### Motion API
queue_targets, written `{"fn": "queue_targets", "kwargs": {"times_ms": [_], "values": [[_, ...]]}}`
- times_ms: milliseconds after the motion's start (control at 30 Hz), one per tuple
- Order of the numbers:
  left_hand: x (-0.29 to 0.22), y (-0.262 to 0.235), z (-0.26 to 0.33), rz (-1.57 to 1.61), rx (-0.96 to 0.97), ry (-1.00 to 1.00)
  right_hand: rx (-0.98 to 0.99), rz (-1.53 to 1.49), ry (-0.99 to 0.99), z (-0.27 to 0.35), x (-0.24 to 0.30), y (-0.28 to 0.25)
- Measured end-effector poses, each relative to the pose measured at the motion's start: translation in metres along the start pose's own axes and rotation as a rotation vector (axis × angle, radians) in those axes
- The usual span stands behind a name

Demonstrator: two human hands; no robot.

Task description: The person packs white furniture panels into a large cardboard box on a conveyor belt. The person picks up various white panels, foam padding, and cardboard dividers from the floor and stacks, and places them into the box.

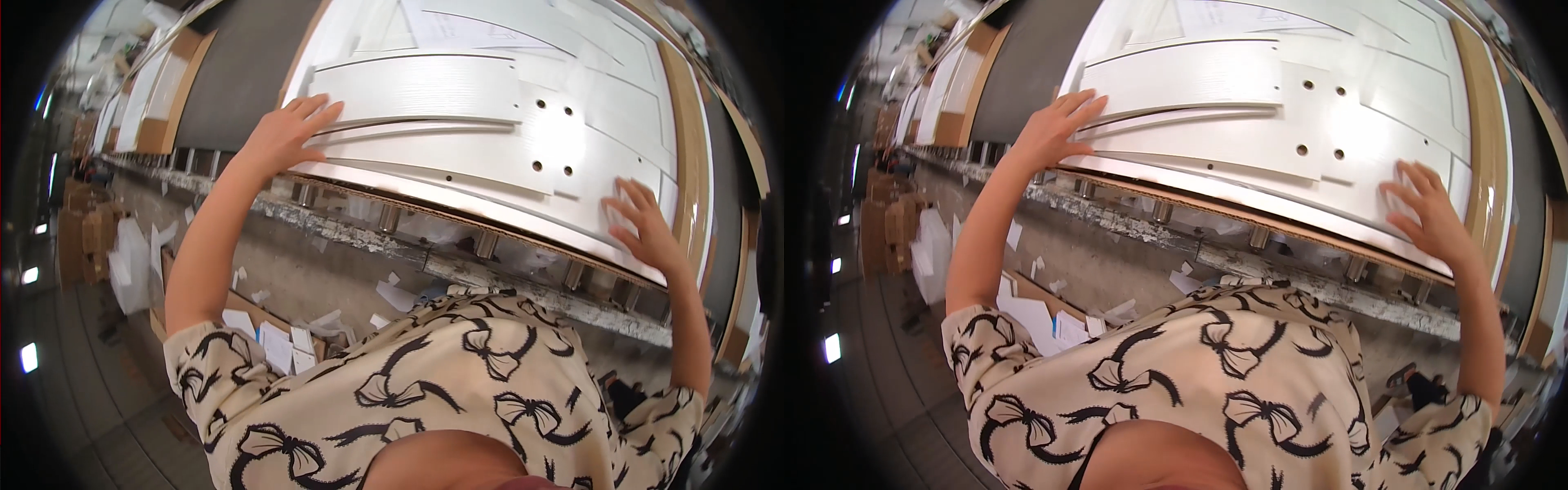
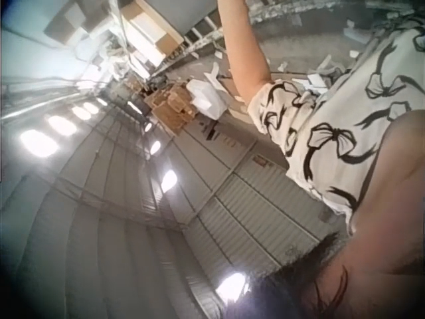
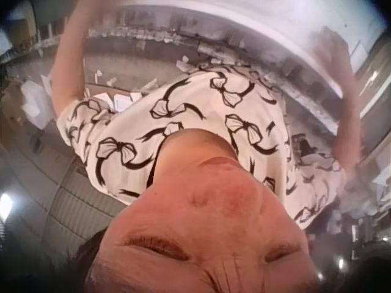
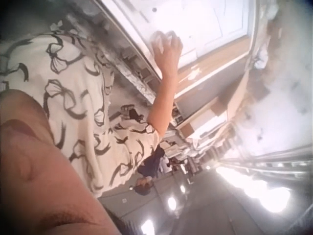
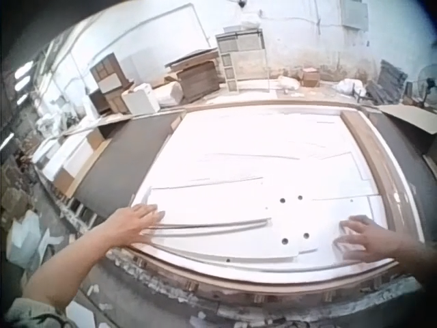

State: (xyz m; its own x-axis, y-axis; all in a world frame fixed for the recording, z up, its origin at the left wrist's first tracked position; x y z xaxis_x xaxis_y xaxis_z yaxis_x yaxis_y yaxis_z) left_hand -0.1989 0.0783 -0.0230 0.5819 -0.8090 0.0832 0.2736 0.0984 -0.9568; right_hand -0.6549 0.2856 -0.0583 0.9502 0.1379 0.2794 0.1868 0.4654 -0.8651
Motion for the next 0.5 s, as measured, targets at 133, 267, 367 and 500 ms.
{"fn": "queue_targets", "kwargs": {"times_ms": [133,267,367,500], "values": [[0.005,0.006,0.001,0.018,-0.008,-0.015,-0.062,-0.165,-0.06,-0.003,-0.003,0.002],[0.006,-0.019,-0.021,-0.007,0.127,-0.127,-0.248,0.013,0.074,-0.026,-0.04,-0.011],[-0.005,-0.037,-0.073,0.205,-0.18,-0.15,-0.332,-0.059,0.077,-0.072,-0.035,-0.035],[-0.023,-0.008,-0.147,0.362,-0.109,-0.235,-0.341,-0.003,0.024,-0.105,-0.019,-0.033]]}}
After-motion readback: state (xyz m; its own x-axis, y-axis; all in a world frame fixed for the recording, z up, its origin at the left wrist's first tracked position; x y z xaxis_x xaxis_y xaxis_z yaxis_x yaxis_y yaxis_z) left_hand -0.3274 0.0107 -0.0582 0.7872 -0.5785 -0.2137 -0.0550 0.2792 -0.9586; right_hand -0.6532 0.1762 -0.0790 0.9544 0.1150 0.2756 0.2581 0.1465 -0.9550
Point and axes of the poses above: each hand's wrist, its own z-axis away from the middle knuckle, its own y-axis out of the palm, x = y × z, the point moved 5 cm from there along -z, towards the middle knuckle, and after that the axes turned 8 degrees about x, right-handed, at the moved point
